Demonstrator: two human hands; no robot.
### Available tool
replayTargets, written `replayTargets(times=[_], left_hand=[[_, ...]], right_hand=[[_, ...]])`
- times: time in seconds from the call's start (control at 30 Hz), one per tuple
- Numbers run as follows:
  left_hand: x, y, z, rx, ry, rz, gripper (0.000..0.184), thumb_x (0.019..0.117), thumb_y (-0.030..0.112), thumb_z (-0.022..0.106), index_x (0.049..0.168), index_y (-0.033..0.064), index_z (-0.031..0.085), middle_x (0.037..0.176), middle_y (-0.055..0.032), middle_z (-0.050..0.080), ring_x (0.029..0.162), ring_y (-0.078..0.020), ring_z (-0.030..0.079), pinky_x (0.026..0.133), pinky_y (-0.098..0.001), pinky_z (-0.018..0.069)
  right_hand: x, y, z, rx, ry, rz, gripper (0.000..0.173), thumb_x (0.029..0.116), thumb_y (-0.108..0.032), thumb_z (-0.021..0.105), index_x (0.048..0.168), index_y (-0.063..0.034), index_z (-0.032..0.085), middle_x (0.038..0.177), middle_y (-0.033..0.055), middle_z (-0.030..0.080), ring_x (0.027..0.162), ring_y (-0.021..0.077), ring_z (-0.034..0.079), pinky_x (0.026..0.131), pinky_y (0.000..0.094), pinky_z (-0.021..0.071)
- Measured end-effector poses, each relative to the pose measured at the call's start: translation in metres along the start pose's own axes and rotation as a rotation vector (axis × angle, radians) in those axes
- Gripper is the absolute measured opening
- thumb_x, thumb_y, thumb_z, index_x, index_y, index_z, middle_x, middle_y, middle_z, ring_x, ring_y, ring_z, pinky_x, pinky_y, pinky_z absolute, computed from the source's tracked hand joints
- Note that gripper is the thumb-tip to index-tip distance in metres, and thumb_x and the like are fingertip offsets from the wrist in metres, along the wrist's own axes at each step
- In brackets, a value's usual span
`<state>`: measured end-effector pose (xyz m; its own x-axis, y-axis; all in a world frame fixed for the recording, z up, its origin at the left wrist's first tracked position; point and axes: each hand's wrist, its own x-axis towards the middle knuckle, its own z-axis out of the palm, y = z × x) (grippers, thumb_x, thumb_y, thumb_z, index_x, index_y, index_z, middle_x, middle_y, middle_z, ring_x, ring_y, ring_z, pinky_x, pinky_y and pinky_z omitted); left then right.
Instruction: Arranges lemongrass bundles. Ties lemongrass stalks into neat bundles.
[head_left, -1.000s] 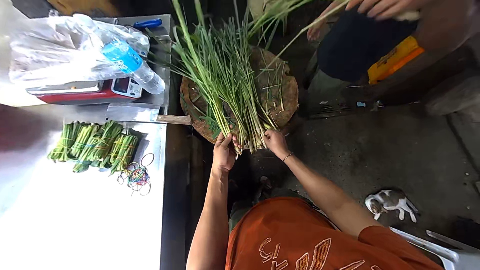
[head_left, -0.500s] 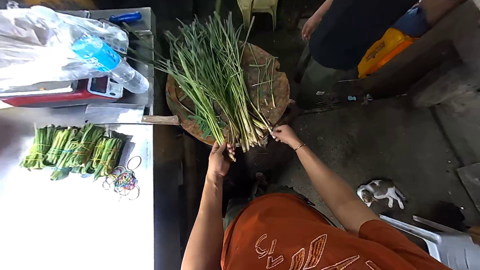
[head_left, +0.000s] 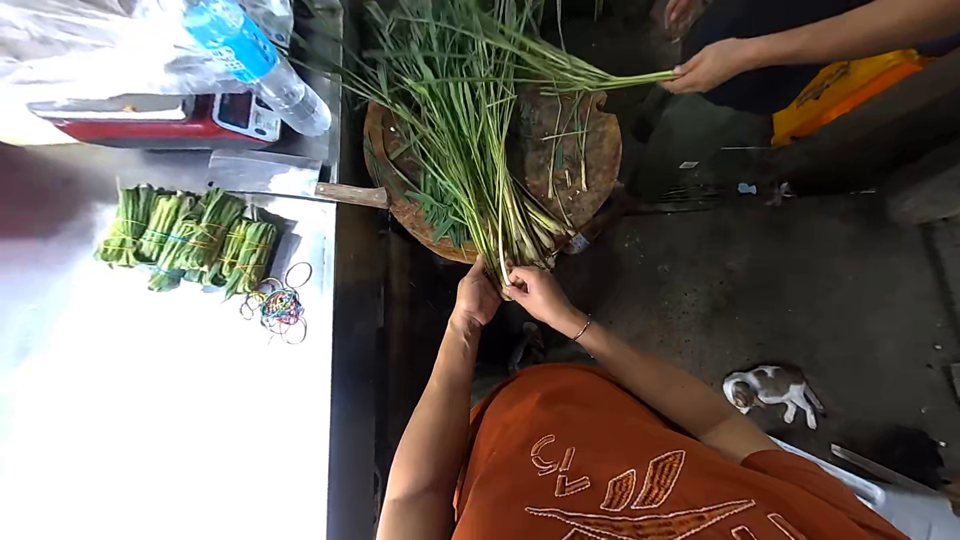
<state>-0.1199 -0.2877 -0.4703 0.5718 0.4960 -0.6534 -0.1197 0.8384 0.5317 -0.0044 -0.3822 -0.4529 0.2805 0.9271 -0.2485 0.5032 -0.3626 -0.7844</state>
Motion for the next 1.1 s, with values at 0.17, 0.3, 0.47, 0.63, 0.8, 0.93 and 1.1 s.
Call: replayTargets(times=[0.17, 0.3, 0.47, 0.63, 0.8, 0.93, 1.1], left_hand=[[0.000, 0.003, 0.004, 0.048, 0.034, 0.016, 0.031, 0.1125, 0.022, 0.032, 0.137, 0.0103, 0.047, 0.109, -0.0096, 0.066, 0.092, -0.0203, 0.068, 0.081, -0.0397, 0.0580], [0.002, 0.004, -0.007, 0.078, 0.069, 0.017, 0.024, 0.1116, 0.017, 0.036, 0.129, 0.0099, 0.052, 0.095, -0.0070, 0.068, 0.078, -0.0173, 0.068, 0.069, -0.0336, 0.0592], [0.000, 0.018, -0.030, 0.077, 0.149, 0.066, 0.022, 0.1111, 0.015, 0.038, 0.126, 0.0101, 0.053, 0.090, -0.0068, 0.065, 0.069, -0.0159, 0.065, 0.061, -0.0304, 0.0576], [-0.001, 0.035, -0.034, 0.142, 0.203, 0.109, 0.025, 0.1075, 0.012, 0.046, 0.131, 0.0114, 0.053, 0.096, -0.0087, 0.067, 0.072, -0.0173, 0.067, 0.061, -0.0320, 0.0580], [-0.003, 0.041, -0.036, 0.135, 0.165, 0.120, 0.026, 0.1070, 0.010, 0.046, 0.131, 0.0099, 0.054, 0.093, -0.0095, 0.066, 0.073, -0.0182, 0.068, 0.063, -0.0331, 0.0593], [-0.007, 0.040, -0.034, 0.126, 0.140, 0.102, 0.025, 0.1079, 0.010, 0.043, 0.131, 0.0096, 0.052, 0.094, -0.0093, 0.066, 0.072, -0.0177, 0.067, 0.064, -0.0324, 0.0590], [-0.007, 0.038, -0.036, 0.148, 0.105, 0.099, 0.025, 0.1073, 0.005, 0.044, 0.131, 0.0099, 0.050, 0.093, -0.0079, 0.065, 0.070, -0.0147, 0.065, 0.062, -0.0288, 0.0575]], right_hand=[[0.000, 0.004, -0.011, 0.091, -0.100, 0.095, 0.022, 0.0995, -0.015, 0.069, 0.109, 0.0040, 0.069, 0.098, 0.0199, 0.070, 0.081, 0.0271, 0.071, 0.078, 0.0440, 0.0598], [-0.001, 0.027, -0.022, 0.416, -0.028, 0.238, 0.024, 0.1030, -0.014, 0.063, 0.117, 0.0044, 0.064, 0.094, 0.0148, 0.069, 0.069, 0.0166, 0.066, 0.068, 0.0330, 0.0594], [0.003, 0.063, -0.051, 0.340, 0.244, 0.341, 0.035, 0.1094, -0.021, 0.051, 0.133, 0.0023, 0.059, 0.104, 0.0196, 0.067, 0.074, 0.0220, 0.065, 0.071, 0.0385, 0.0580], [0.036, 0.087, -0.067, 0.079, 0.302, 0.350, 0.032, 0.1060, -0.015, 0.056, 0.129, 0.0039, 0.065, 0.114, 0.0228, 0.069, 0.097, 0.0299, 0.070, 0.091, 0.0447, 0.0569], [0.039, 0.072, -0.067, -0.256, 0.361, 0.331, 0.031, 0.1006, -0.014, 0.062, 0.129, -0.0039, 0.069, 0.132, 0.0227, 0.062, 0.122, 0.0394, 0.060, 0.105, 0.0541, 0.0480], [0.041, 0.057, -0.066, -0.304, 0.458, 0.257, 0.026, 0.0980, -0.008, 0.063, 0.122, -0.0058, 0.072, 0.132, 0.0229, 0.060, 0.123, 0.0405, 0.058, 0.104, 0.0539, 0.0485], [0.051, 0.056, -0.063, -0.287, 0.132, 0.232, 0.028, 0.1006, -0.012, 0.061, 0.126, -0.0030, 0.069, 0.125, 0.0222, 0.065, 0.116, 0.0381, 0.064, 0.100, 0.0558, 0.0513]])
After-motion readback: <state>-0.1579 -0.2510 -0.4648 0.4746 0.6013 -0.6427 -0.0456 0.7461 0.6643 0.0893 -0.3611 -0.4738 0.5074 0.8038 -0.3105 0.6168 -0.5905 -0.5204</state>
